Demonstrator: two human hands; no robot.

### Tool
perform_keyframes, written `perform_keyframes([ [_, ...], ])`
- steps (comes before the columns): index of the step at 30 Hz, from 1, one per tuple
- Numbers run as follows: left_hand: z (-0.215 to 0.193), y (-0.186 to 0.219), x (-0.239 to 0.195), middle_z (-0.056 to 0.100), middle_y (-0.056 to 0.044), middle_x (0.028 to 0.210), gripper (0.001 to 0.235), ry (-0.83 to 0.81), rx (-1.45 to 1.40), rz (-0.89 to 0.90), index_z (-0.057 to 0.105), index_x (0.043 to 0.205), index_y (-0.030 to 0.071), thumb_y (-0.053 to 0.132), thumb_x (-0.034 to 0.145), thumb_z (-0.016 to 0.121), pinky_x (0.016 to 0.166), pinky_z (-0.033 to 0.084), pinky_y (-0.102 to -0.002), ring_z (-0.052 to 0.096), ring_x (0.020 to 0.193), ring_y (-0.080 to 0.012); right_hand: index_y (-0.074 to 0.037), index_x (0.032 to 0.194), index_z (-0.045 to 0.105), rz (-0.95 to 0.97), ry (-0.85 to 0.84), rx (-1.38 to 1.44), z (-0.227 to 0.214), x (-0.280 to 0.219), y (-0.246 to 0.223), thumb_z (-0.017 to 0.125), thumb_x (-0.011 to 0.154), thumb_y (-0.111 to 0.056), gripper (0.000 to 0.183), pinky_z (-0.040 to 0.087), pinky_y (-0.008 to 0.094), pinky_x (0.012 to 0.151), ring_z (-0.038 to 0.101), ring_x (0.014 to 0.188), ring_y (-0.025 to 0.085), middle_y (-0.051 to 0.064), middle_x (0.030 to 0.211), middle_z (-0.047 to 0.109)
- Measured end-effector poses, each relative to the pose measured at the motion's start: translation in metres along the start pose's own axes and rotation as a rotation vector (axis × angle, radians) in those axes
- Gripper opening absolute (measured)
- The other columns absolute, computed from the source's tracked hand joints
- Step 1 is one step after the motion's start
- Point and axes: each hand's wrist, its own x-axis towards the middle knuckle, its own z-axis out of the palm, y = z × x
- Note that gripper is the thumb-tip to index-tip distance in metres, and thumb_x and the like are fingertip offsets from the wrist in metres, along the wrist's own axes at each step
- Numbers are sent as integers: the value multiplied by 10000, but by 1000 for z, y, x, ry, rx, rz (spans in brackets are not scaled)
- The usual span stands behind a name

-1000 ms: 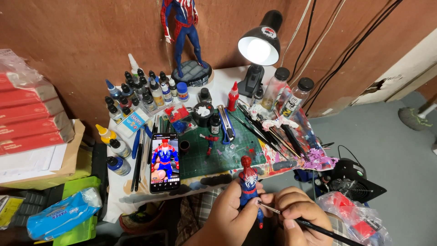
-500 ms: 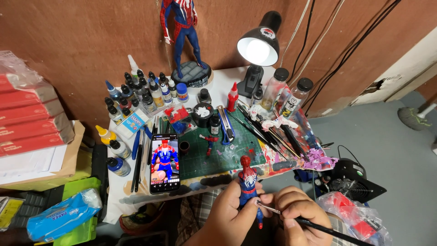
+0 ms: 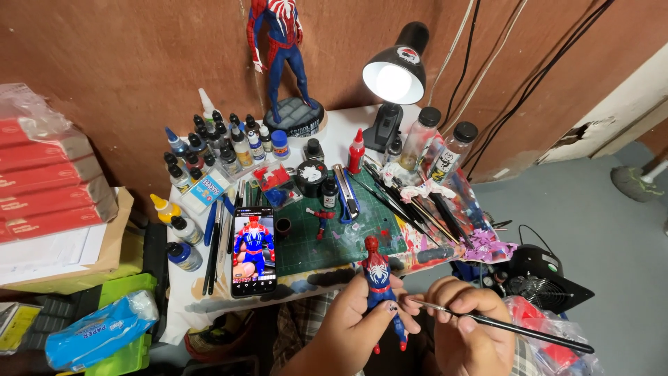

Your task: Painting a Spider-Man action figure using a small paintbrush and referencing an image on a smartphone.

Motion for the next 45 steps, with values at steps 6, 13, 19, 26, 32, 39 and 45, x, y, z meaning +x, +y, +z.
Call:
perform_keyframes([
  [6, -3, -22, 4, 744, -234, 992, 207, -6, -64, 142, 517, 1241, -18, 4, 1042, 466, 886, 603, -314, 763, 868, -247, -1, 1064, 634, -51, 50, 1, -9, -6, 20, 627, 1018, -144, 150, 619, 421, 764, 617, 820, 267, 162, 839, 628],
  [13, -15, -7, -15, 722, -195, 998, 226, 108, -55, 79, 529, 1259, -26, 22, 1049, 461, 914, 597, -330, 748, 938, -253, -54, 1107, 643, 115, 153, 4, -9, -21, 44, 695, 1058, -303, 259, 643, 467, 715, 695, 781, 295, 160, 805, 637],
  [19, -24, 3, -24, 760, -83, 902, 222, 196, 98, 39, 548, 1224, 17, 77, 1019, 489, 1000, 571, -270, 727, 1000, -130, -36, 1152, 683, 173, 48, 72, -10, -26, 55, 604, 1097, -222, 210, 639, 485, 798, 691, 885, 331, 144, 861, 631],
  [26, -23, -4, -23, 740, -160, 959, 242, 180, -31, 3, 558, 1241, 8, 40, 1014, 480, 974, 595, -297, 754, 970, -220, 19, 1174, 600, 316, 341, -425, 40, -31, 27, 594, 1047, -123, 190, 707, 458, 873, 707, 952, 312, 178, 1047, 625],
  [32, -23, -12, -23, 700, -170, 1050, 213, 107, -72, 58, 521, 1256, 8, 47, 1052, 471, 982, 580, -333, 740, 952, -253, 12, 1127, 570, 333, 316, -383, 30, -32, 22, 534, 1034, -77, 133, 676, 478, 929, 709, 910, 342, 217, 1068, 629],
  [39, -24, -18, -23, 726, -187, 945, 199, 83, 33, 145, 512, 1248, -10, 64, 1065, 484, 934, 587, -339, 740, 945, -237, -38, 1076, 592, 67, 21, -128, -1, -28, 42, 552, 1003, -145, 136, 706, 446, 801, 689, 819, 288, 148, 835, 634],
  [45, -12, 3, -26, 798, -78, 1155, 335, 260, 76, -40, 702, 1233, 68, 96, 913, 612, 966, 596, -243, 748, 1060, -103, -34, 981, 613, -85, 77, -206, 29, -24, 32, 610, 910, -110, 104, 631, 385, 830, 623, 750, 240, 144, 782, 650],
])
